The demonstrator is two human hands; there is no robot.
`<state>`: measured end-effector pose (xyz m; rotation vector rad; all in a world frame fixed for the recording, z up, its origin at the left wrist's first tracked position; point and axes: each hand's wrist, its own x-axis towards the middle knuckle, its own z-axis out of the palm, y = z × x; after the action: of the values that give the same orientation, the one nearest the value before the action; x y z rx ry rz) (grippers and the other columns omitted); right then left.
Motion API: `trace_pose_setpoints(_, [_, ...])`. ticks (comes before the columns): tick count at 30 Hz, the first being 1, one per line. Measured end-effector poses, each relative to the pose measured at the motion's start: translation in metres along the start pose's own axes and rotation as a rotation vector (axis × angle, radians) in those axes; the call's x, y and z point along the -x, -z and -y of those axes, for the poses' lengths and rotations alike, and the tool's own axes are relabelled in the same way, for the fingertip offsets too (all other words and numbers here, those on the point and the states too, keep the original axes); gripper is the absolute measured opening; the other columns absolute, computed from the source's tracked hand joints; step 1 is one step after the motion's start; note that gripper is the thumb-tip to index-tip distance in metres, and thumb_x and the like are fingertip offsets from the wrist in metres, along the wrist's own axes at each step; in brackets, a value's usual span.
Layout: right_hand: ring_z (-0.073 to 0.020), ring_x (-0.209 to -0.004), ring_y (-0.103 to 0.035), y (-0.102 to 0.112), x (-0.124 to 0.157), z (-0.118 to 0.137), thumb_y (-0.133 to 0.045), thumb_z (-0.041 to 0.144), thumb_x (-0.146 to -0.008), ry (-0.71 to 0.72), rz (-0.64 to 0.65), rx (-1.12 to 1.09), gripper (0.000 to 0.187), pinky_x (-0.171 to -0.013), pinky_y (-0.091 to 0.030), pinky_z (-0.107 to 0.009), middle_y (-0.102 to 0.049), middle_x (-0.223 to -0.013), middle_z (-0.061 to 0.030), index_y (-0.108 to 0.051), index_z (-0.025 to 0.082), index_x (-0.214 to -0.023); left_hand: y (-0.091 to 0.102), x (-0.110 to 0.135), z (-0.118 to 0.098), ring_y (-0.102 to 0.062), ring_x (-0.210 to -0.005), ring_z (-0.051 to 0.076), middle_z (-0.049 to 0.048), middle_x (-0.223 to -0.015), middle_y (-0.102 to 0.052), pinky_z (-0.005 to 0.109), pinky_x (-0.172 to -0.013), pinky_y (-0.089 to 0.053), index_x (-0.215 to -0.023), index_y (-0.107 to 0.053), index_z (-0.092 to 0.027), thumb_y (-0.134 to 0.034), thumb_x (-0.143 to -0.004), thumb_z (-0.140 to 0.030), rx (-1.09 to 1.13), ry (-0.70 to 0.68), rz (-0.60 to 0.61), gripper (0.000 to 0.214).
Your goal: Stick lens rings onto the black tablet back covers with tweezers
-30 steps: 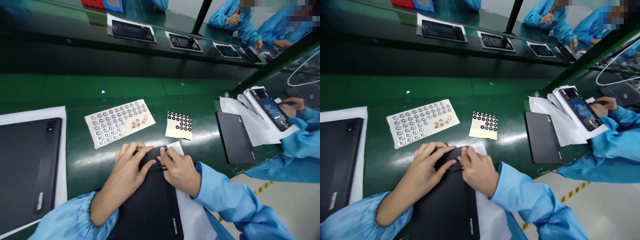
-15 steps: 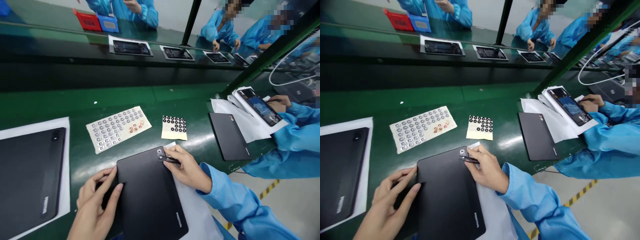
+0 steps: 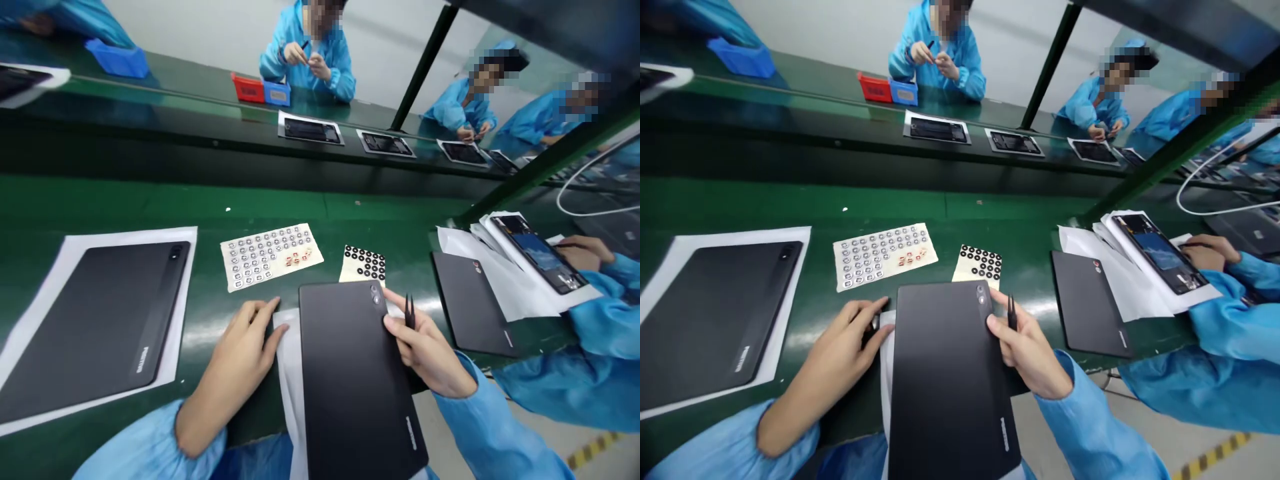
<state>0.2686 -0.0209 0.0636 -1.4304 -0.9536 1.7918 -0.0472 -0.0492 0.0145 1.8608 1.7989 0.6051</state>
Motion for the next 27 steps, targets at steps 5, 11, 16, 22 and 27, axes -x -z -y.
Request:
trace_pose_setpoints(5, [-0.0085,-0.051,-0.037,-0.003,0.003,-0.028,-0.067,0.047,-0.096,0.126,0.042,0.271,0.064,-0.047,-0.033,-0.022,-0.045,-0.067,0.0055,-0.049,0.027,-0.154,0.016,-0.026,-0.004,-0.063,-0.090,0.025,0.0036,-0.091,-0.065,0.038,-0.081,-0.046,-0.091,-0.065,-0.025,-0.050,-0.097,-0.035,-0.047,-0.012,0.143,0.019])
trace_pose_setpoints(11, [-0.0189,-0.087,-0.064,0.016,-0.006,-0.022,-0.065,0.032,-0.096,0.610,-0.154,0.794,0.026,-0.078,-0.052,-0.032,-0.064,-0.097,-0.0070,-0.076,0.023,-0.118,0.020,-0.032,-0.019,-0.063,-0.073,0.019,-0.0010,-0.080,-0.063,0.032,-0.069,-0.054,-0.099,-0.060,-0.025,-0.060,-0.093,-0.058,0.702,0.312,0.338,0.034])
trace_pose_setpoints(16, [-0.0215,-0.096,-0.067,0.020,-0.029,-0.005,-0.061,0.043,-0.099,0.536,-0.225,0.692,0.028,-0.086,-0.052,-0.034,-0.073,-0.104,-0.0071,-0.074,0.021,-0.110,0.013,-0.028,-0.028,-0.074,-0.092,0.022,0.0031,-0.102,-0.077,0.029,-0.081,-0.062,-0.127,-0.064,-0.026,-0.082,-0.082,-0.049,1.005,0.572,0.395,0.054])
trace_pose_setpoints(22, [-0.0063,-0.044,-0.028,0.000,-0.039,0.000,-0.064,0.062,-0.092,0.122,0.054,0.224,0.046,-0.043,-0.024,-0.022,-0.036,-0.052,0.0097,-0.069,0.016,-0.096,0.022,-0.032,-0.016,-0.077,-0.088,0.027,0.0075,-0.102,-0.080,0.033,-0.081,-0.065,-0.118,-0.075,-0.023,-0.086,-0.077,-0.044,1.039,0.575,0.529,0.047])
trace_pose_setpoints(27, [-0.0042,-0.044,-0.012,-0.007,-0.045,0.012,-0.076,0.060,-0.084,-0.029,0.197,0.053,0.044,-0.039,-0.007,-0.021,-0.024,-0.054,0.0134,-0.058,0.021,-0.088,0.025,-0.035,-0.009,-0.078,-0.092,0.024,0.0061,-0.106,-0.080,0.029,-0.082,-0.065,-0.125,-0.072,-0.026,-0.090,-0.074,-0.038,1.042,0.635,0.495,0.055])
